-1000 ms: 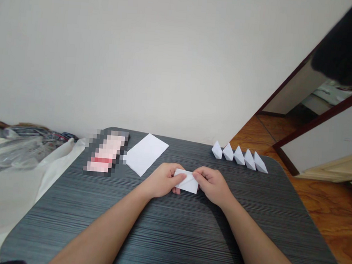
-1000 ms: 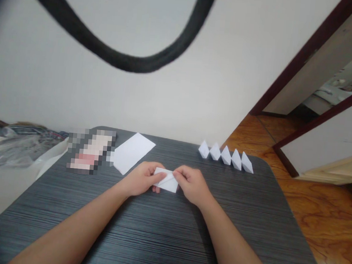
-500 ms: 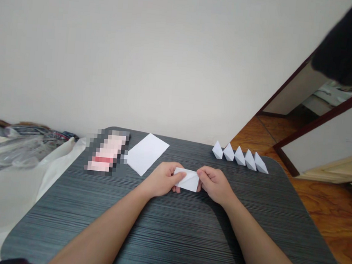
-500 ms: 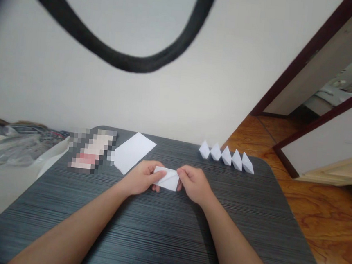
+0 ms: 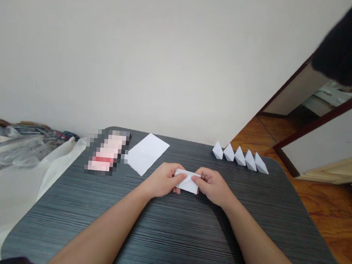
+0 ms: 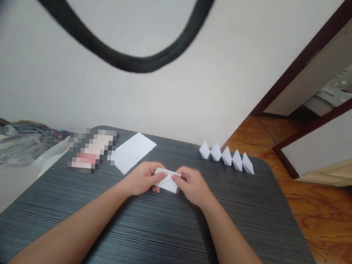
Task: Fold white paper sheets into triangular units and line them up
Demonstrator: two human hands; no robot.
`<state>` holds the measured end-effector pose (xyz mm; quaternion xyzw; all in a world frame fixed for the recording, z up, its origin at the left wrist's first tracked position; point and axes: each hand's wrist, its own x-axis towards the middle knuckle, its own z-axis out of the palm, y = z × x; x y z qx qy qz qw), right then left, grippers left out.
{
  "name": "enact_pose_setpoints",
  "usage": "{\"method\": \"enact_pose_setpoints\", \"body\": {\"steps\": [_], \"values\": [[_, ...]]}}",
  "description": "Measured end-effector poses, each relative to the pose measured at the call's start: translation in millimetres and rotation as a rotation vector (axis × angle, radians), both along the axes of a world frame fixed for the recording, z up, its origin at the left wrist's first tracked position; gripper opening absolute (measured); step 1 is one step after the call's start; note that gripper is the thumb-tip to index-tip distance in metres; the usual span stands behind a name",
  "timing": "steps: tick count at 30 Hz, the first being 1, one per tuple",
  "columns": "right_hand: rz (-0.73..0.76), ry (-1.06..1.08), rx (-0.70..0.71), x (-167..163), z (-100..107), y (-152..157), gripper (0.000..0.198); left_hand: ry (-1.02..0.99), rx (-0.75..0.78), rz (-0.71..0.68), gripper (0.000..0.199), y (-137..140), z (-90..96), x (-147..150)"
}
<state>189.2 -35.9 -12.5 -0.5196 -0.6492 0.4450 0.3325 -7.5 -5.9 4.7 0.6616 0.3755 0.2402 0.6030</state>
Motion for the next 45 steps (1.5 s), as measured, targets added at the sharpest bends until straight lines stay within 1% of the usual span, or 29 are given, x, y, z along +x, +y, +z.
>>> {"method": "enact_pose_setpoints", "body": {"steps": [6,14,21,24,28,37,42,45], "values": [[0.012,-0.02,-0.001,-0.6,-0.1,-0.2,0.019,0.01,0.025,-0.007,0.026,0.2,-2.9,-0.2],[0.05,-0.029,-0.05,-1.9,4.0,-1.8,0.021,0.021,0.043,-0.023,0.026,-0.4,-4.0,-0.2],[0.033,0.01,-0.083,-1.0,-4.2,0.4,0.02,0.004,0.025,-0.025,0.025,0.4,-3.2,0.1],[0.038,0.031,-0.097,-1.1,-4.5,0.2,0.019,0.003,0.019,-0.015,0.025,0.2,-3.0,0.3],[0.049,0.027,-0.079,-1.4,1.5,-0.6,0.022,-0.01,0.007,-0.024,0.025,0.1,-3.3,0.6],[-0.015,-0.077,-0.019,-3.6,7.4,-2.0,0.025,-0.026,0.033,-0.02,0.025,0.3,-9.2,1.4],[-0.022,-0.092,0.008,-7.0,8.6,-2.2,0.025,-0.034,0.018,0.041,0.037,-1.0,-9.7,4.4],[-0.018,-0.087,0.009,-8.6,7.9,-2.2,0.024,-0.023,0.038,0.059,0.038,-1.6,-8.9,5.3]]}}
